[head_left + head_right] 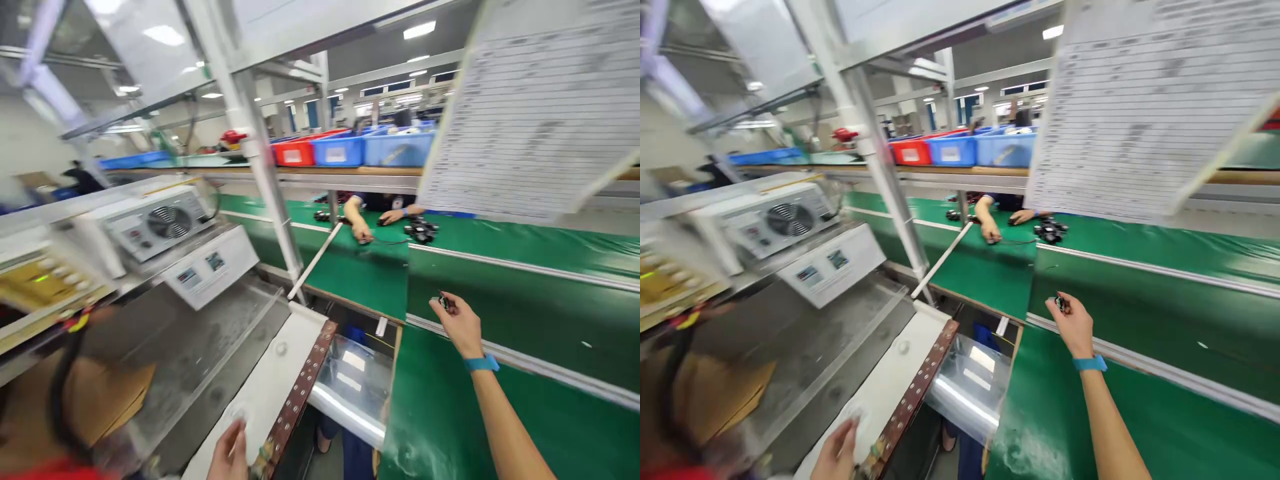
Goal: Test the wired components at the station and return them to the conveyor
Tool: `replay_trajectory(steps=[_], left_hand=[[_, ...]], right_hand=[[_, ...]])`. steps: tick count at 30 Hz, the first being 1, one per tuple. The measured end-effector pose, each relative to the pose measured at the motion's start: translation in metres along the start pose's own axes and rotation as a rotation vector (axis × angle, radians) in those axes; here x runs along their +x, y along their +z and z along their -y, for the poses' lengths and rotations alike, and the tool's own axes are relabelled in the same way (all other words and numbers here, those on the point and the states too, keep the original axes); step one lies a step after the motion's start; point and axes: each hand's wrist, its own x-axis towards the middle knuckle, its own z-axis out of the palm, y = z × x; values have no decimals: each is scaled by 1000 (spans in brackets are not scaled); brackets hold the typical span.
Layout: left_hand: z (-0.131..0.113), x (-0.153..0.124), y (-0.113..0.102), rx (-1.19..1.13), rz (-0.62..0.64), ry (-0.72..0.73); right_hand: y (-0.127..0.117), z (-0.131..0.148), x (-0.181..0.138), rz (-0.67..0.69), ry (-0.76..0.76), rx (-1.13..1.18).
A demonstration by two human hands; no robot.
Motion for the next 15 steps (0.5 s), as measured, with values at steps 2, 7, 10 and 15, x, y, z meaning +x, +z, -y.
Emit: replay_trajectory(steps=[2,7,10,15], left_hand=[[-35,-21,-5,-14,-17,183],[-108,-55,-22,378,-208,718],[-114,-57,-45,697,-216,700],[-68,-53,-98,955,65,31]], right_hand=[[30,61,-30,209,-160,156],[94,195,-129,1074,-583,485],[139,240,-191,1433,-844,521],[231,254,-276,1423,-1048,139]])
